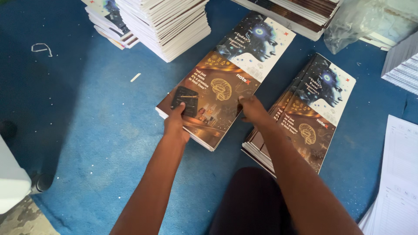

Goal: The person inserts index pages into notebook covers and stacks the completed notebooks. They repeatedly pick up a cover, place an index page inside, close the cover, and add the finished notebook to a growing stack.

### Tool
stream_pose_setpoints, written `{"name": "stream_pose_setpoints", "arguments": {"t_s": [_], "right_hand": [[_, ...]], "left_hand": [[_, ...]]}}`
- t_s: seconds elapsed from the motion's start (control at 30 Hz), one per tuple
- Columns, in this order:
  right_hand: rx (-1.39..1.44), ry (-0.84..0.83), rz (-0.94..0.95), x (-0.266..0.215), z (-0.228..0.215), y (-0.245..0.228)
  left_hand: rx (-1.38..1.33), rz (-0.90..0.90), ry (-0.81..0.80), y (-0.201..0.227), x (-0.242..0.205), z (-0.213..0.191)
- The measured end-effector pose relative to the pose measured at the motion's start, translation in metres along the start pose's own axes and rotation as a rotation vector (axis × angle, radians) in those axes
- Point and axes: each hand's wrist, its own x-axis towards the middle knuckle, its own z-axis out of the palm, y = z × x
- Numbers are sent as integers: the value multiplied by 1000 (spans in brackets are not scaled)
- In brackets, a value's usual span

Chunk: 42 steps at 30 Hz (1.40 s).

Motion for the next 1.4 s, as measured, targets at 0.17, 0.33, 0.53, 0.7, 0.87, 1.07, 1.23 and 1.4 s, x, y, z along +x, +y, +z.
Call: {"name": "stream_pose_setpoints", "arguments": {"t_s": [0.17, 0.33, 0.53, 0.7, 0.87, 1.07, 1.23, 1.4], "right_hand": [[-96, 82, 36, 7, 0, -5], [-101, 160, -6, 7, 3, -5], [11, 51, 62, -10, -12, -5], [-46, 93, 13, -24, -51, 9], [-158, 165, -114, -49, -100, 20], [-150, 226, -104, -90, -139, 30], [-158, 365, -55, -126, -174, 48], [-196, 451, -136, -166, -212, 77]], "left_hand": [[11, 13, 7, 1, 0, 10], [-3, 28, 24, -2, 11, 10], [55, -20, -92, -3, 30, -9], [151, 340, 160, 14, 30, -22], [727, 1141, 392, 18, 8, -6], [1000, 1168, 135, -21, -20, 58], [1124, 1070, -58, -77, -44, 107], [1106, 1112, -304, -142, -63, 142]]}}
